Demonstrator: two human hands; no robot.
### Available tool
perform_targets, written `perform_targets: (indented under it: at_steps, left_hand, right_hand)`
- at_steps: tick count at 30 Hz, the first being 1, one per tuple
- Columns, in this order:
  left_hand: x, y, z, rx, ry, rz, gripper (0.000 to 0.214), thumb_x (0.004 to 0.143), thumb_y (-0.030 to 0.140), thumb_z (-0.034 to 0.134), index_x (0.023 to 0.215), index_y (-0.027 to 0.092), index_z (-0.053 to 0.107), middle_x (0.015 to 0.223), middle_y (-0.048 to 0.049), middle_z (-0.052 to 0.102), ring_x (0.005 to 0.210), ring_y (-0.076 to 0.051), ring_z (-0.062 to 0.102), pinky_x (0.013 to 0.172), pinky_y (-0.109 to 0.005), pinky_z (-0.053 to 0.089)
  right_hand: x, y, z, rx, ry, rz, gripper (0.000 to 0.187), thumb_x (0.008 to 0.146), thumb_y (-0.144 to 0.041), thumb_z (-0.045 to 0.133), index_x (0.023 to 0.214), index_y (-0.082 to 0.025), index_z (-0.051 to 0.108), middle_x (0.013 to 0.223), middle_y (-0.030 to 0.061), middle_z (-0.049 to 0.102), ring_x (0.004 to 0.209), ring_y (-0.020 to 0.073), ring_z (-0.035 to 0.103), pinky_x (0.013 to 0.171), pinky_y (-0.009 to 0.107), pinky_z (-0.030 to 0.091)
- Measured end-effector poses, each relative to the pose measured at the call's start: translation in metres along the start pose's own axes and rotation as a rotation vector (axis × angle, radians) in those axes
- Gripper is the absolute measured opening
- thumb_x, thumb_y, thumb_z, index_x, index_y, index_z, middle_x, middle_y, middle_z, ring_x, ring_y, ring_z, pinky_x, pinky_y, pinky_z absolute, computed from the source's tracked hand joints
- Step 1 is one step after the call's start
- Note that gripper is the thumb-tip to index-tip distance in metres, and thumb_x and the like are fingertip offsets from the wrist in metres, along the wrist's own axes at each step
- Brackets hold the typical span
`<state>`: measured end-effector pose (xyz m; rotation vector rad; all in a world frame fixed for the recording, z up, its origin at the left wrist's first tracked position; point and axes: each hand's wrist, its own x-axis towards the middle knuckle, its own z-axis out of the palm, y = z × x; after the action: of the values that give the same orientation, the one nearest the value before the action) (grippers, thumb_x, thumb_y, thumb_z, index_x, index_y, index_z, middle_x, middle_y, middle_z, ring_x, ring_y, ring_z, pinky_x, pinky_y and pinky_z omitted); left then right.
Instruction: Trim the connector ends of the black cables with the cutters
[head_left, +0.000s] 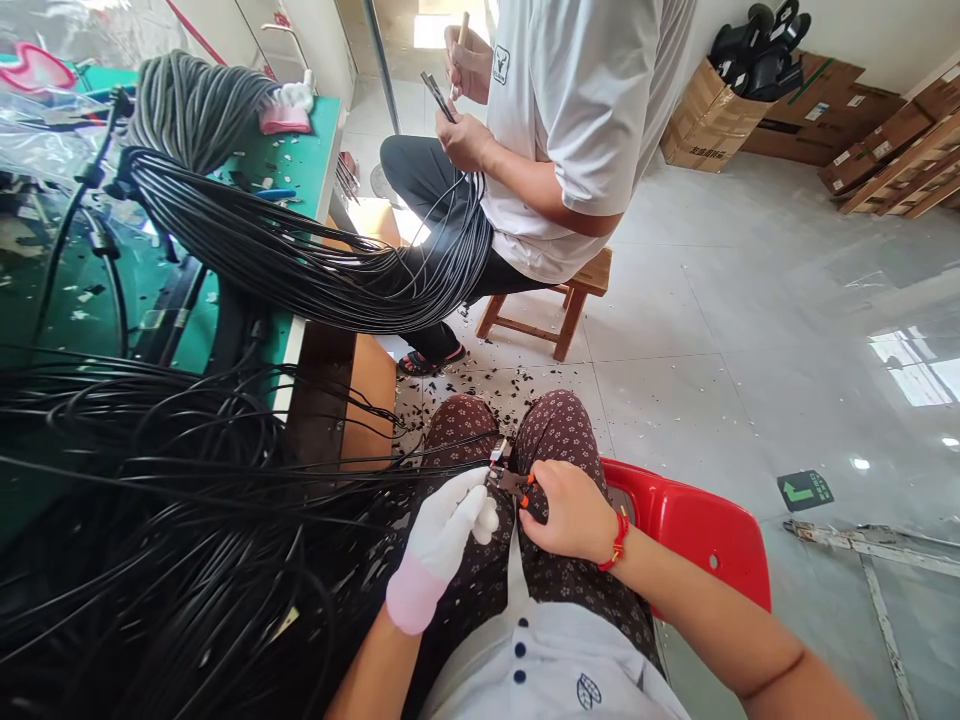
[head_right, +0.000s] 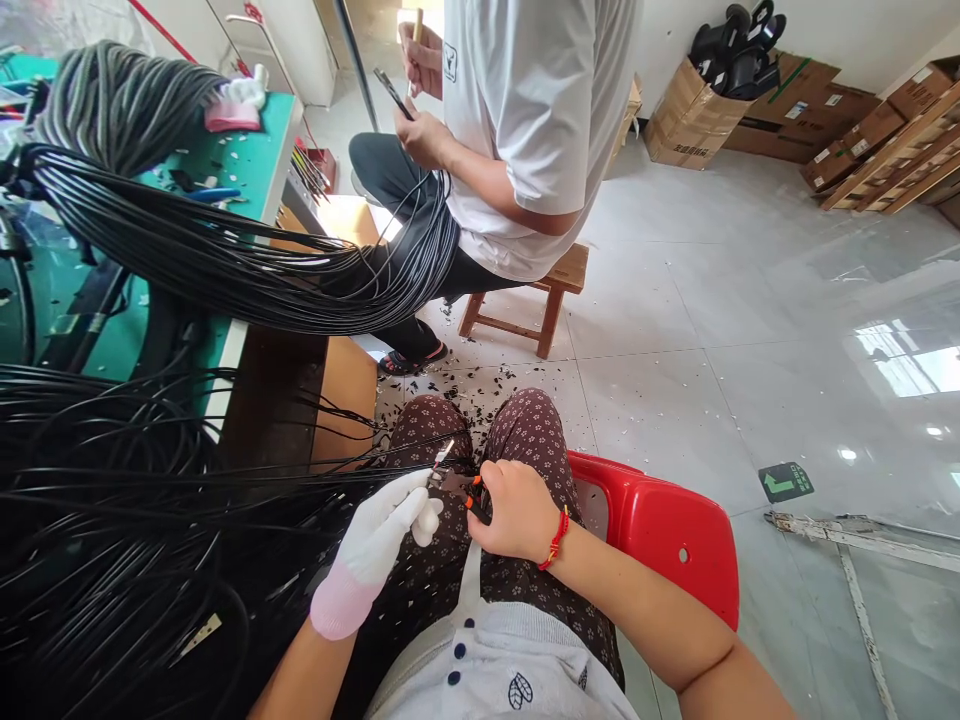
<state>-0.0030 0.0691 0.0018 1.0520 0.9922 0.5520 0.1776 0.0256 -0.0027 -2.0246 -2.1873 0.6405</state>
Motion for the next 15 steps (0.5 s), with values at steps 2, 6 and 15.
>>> perform_targets:
  at_steps: [2,6,15]
  left_hand:
    - [0.000,-0.003,-0.001,0.009,-0.004,0.012,0.029,0.087,0.031,0.048,0.108,0.014,0.059,0.057,0.0040,0.054,0.051,-0.010,0.046,0.062,-0.028,0.044]
    - [0.001,-0.008,-0.001,0.036,0.005,0.032,0.028,0.088,0.030,0.047,0.108,0.015,0.059,0.055,0.0050,0.050,0.052,-0.010,0.045,0.059,-0.026,0.042]
    - [0.002,-0.012,0.000,0.173,0.035,0.059,0.031,0.091,0.031,0.042,0.111,0.015,0.058,0.056,0.0047,0.049,0.053,-0.010,0.043,0.055,-0.023,0.039]
  right_hand:
    - [0.000,0.001,-0.003,-0.014,-0.033,-0.017,0.019,0.072,-0.033,0.052,0.082,-0.018,0.049,0.078,0.0048,0.057,0.070,0.0184,0.051,0.067,0.029,0.039]
    - [0.001,0.002,-0.008,-0.036,-0.092,-0.035,0.020,0.073,-0.034,0.052,0.083,-0.017,0.049,0.078,0.0057,0.058,0.071,0.0192,0.053,0.067,0.029,0.040]
    - [0.002,0.000,-0.012,-0.093,-0.208,0.032,0.020,0.076,-0.037,0.052,0.082,-0.018,0.051,0.076,0.0042,0.062,0.069,0.0190,0.059,0.059,0.027,0.037]
